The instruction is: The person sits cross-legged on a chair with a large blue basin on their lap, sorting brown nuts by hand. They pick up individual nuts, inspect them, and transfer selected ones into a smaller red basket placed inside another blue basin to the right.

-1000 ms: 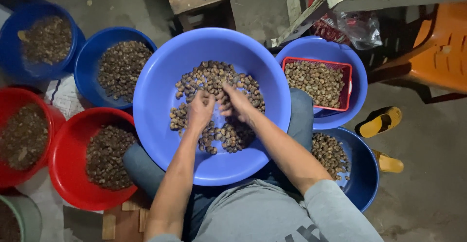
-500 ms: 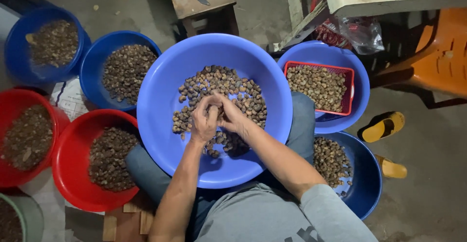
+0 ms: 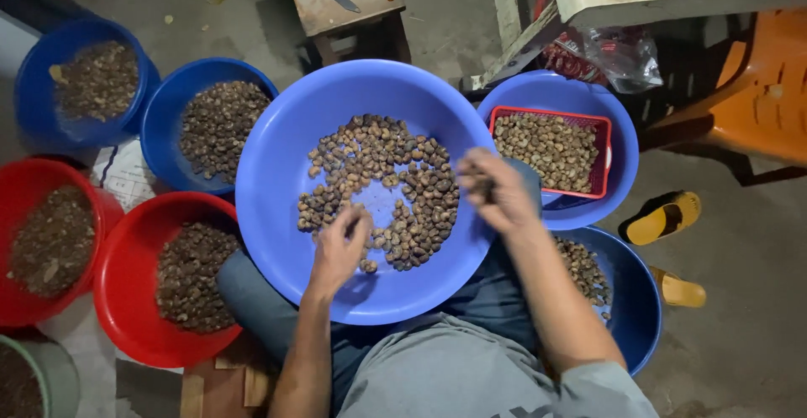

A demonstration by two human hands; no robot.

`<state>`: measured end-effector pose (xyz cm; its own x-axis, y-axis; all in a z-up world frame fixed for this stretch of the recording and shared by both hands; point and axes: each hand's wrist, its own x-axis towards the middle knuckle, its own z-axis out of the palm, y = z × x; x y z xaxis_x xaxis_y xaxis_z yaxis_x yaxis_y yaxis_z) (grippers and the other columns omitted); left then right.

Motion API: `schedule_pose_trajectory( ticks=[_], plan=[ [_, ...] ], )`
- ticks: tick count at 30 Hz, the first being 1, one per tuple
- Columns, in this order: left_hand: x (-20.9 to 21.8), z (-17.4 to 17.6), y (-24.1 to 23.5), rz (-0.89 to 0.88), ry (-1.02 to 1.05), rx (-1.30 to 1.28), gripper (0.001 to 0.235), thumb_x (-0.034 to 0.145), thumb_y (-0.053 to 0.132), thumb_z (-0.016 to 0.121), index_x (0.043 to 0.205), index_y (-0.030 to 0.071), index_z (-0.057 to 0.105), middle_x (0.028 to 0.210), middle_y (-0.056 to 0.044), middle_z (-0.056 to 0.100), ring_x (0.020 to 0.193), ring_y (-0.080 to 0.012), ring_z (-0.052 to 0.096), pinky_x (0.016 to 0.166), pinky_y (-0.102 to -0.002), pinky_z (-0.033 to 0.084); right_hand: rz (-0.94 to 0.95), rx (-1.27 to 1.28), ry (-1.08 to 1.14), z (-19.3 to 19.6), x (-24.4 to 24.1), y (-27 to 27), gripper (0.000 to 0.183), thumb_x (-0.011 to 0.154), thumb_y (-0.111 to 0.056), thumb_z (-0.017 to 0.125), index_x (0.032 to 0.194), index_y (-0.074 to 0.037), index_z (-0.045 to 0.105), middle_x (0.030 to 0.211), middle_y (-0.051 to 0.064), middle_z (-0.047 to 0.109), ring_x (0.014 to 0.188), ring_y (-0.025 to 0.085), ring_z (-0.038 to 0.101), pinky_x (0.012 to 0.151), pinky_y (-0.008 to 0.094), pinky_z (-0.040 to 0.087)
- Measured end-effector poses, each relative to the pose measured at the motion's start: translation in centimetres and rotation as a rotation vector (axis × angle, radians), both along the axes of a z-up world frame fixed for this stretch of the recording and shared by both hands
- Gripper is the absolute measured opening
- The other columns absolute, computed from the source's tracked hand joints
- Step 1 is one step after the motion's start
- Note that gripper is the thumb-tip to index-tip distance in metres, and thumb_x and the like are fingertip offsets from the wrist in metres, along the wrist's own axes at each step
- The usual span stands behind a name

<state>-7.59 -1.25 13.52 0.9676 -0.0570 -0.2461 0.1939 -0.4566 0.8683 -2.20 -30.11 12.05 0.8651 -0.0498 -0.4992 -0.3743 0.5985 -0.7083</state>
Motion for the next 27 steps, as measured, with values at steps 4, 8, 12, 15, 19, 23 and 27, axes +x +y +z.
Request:
schedule_pose_trajectory(
  ticks=[4,8,12,15,19,23,27],
  plan=[
    [-2.5,1.5,-0.1,-0.105,0.139,0.039,0.026,0.104,0.021,0.058,0.119,0.006,0.073,0.108,-0.025,0.078,0.1,-0.041,0.077,0.088,-0.052,0.061,-0.154,-0.113,-0.021,-0.8,-3.8,-8.8,0.014,0.091,-0.032,0.073,0.101,-0.024,0.067,0.088,-0.001,0.071,0.07,0.01,0.066,0.048,0.014,0.045],
    [-4.9,1.0,-0.7,-0.241,0.139,0.126,0.028,0.103,0.029,0.06,0.124,0.014,0.071,0.109,-0.018,0.079,0.1,-0.0373,0.076,0.085,-0.051,0.061,-0.43,-0.115,0.193,-11.8,-9.7,-16.3,0.014,0.095,-0.027,0.077,0.096,-0.02,0.065,0.093,0.002,0.067,0.083,0.015,0.069,0.062,0.018,0.052],
    [-6.5,2.4,-1.8,-0.356,0.063,0.128,0.038,0.1,0.041,0.066,0.125,0.012,0.07,0.11,-0.018,0.077,0.102,-0.0348,0.075,0.089,-0.052,0.06,-0.694,0.075,0.433,-25.0,-18.3,-21.6,0.014,0.098,-0.014,0.07,0.089,-0.009,0.061,0.082,0.003,0.06,0.082,0.018,0.069,0.076,0.027,0.065],
    [-7.2,3.7,-2.8,-0.467,0.022,0.122,0.042,0.099,0.028,0.071,0.131,0.002,0.065,0.116,-0.024,0.072,0.114,-0.0422,0.069,0.099,-0.058,0.053,-0.628,-0.035,0.598,-32.2,-24.9,-24.6,0.017,0.102,-0.021,0.066,0.098,-0.005,0.064,0.085,0.011,0.066,0.086,0.025,0.073,0.08,0.039,0.069],
    [-8.3,3.0,-3.0,-0.488,-0.053,0.139,0.036,0.098,0.025,0.072,0.126,0.002,0.066,0.106,-0.021,0.071,0.107,-0.0417,0.069,0.094,-0.056,0.053,-0.727,-0.075,0.713,-34.1,-27.4,-25.3,0.018,0.1,-0.021,0.069,0.102,-0.005,0.061,0.083,0.012,0.062,0.09,0.031,0.072,0.096,0.053,0.064],
    [-9.3,2.2,-3.2,-0.575,-0.145,0.255,0.037,0.094,0.032,0.075,0.12,0.005,0.069,0.1,-0.017,0.067,0.103,-0.0395,0.066,0.094,-0.054,0.05,-0.483,-0.387,0.868,-24.7,-24.6,-21.9,0.023,0.104,-0.025,0.065,0.117,-0.007,0.059,0.103,0.012,0.062,0.107,0.029,0.067,0.106,0.059,0.057],
    [-10.8,-0.1,-3.5,-0.555,-0.293,0.398,0.037,0.089,0.035,0.077,0.115,0.011,0.071,0.094,-0.01,0.063,0.094,-0.0348,0.063,0.085,-0.049,0.048,-0.553,-0.253,0.749,-29.4,-26.3,-26.1,0.031,0.115,-0.032,0.039,0.143,-0.019,0.043,0.142,-0.003,0.05,0.139,-0.002,0.047,0.125,0.027,0.033]
  ],
)
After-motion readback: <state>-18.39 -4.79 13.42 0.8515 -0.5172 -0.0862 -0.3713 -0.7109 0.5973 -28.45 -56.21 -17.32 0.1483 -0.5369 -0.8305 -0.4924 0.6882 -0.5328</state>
